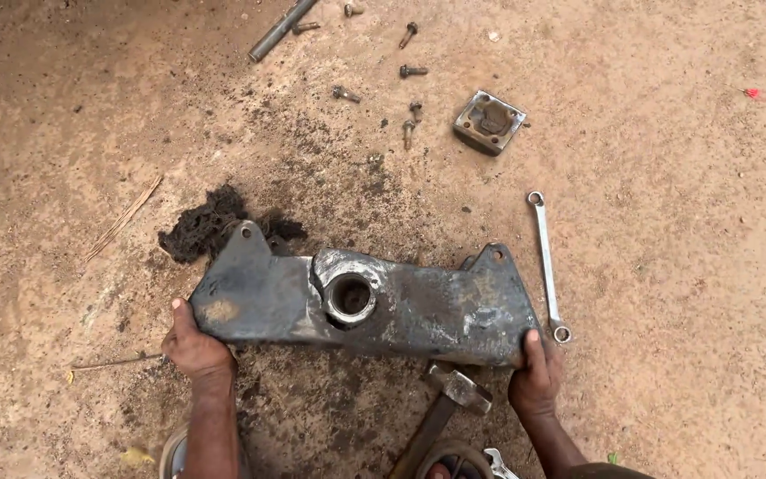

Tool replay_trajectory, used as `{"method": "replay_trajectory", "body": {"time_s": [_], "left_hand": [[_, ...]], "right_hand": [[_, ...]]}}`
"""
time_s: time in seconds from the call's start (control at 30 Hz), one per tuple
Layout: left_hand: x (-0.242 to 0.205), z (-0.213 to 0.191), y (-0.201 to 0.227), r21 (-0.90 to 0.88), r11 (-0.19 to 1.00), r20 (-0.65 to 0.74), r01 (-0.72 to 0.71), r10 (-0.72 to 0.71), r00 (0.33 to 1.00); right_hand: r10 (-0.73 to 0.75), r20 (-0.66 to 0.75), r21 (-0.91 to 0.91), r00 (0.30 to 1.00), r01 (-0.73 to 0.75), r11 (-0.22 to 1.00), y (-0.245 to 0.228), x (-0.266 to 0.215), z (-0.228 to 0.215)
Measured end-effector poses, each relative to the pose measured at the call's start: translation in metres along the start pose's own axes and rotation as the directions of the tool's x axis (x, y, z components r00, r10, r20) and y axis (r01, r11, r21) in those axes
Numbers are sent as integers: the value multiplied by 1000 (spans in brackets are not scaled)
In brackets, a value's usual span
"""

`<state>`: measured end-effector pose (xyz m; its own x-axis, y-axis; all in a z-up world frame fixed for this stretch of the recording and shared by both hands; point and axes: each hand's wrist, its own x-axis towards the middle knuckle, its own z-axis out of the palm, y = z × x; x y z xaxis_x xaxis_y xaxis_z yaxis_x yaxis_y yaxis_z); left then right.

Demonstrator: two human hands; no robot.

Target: Cleaning and disassembling a metal vehicle bracket using a hammer, wrench, and cloth.

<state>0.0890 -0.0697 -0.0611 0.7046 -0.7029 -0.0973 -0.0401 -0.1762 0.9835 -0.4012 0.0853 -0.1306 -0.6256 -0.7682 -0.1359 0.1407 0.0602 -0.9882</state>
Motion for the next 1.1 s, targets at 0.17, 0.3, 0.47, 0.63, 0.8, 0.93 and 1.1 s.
{"method": "replay_trajectory", "body": {"time_s": [0.17, 0.3, 0.47, 0.63, 0.8, 0.93, 1.1], "left_hand": [[-57, -6, 72, 32, 975, -97, 221, -217, 971], [-55, -6, 117, 250, 926, -178, 283, -243, 953], [-29, 38, 169, 522, 800, -183, 295, -233, 955], [19, 77, 194, 697, 681, -55, 224, -261, 964], [59, 126, 209, 874, 475, 64, 105, -326, 943], [99, 168, 191, 899, 438, 160, 14, -356, 921], [129, 157, 165, 905, 408, 277, -122, -345, 897]], "right_hand": [[129, 22, 91, 991, -130, 987, -55, 10, 15], [378, -5, 142, 926, -374, 917, -152, 7, 52], [595, -253, -291, 763, -646, 705, -223, 33, 94], [698, -6, -154, 716, -690, 707, -287, 72, 131], [672, 225, -244, 706, -627, 740, -248, 144, 125], [702, 254, -327, 666, -624, 710, -225, 198, 136], [717, 260, -341, 647, -633, 695, -202, 214, 133]]}}
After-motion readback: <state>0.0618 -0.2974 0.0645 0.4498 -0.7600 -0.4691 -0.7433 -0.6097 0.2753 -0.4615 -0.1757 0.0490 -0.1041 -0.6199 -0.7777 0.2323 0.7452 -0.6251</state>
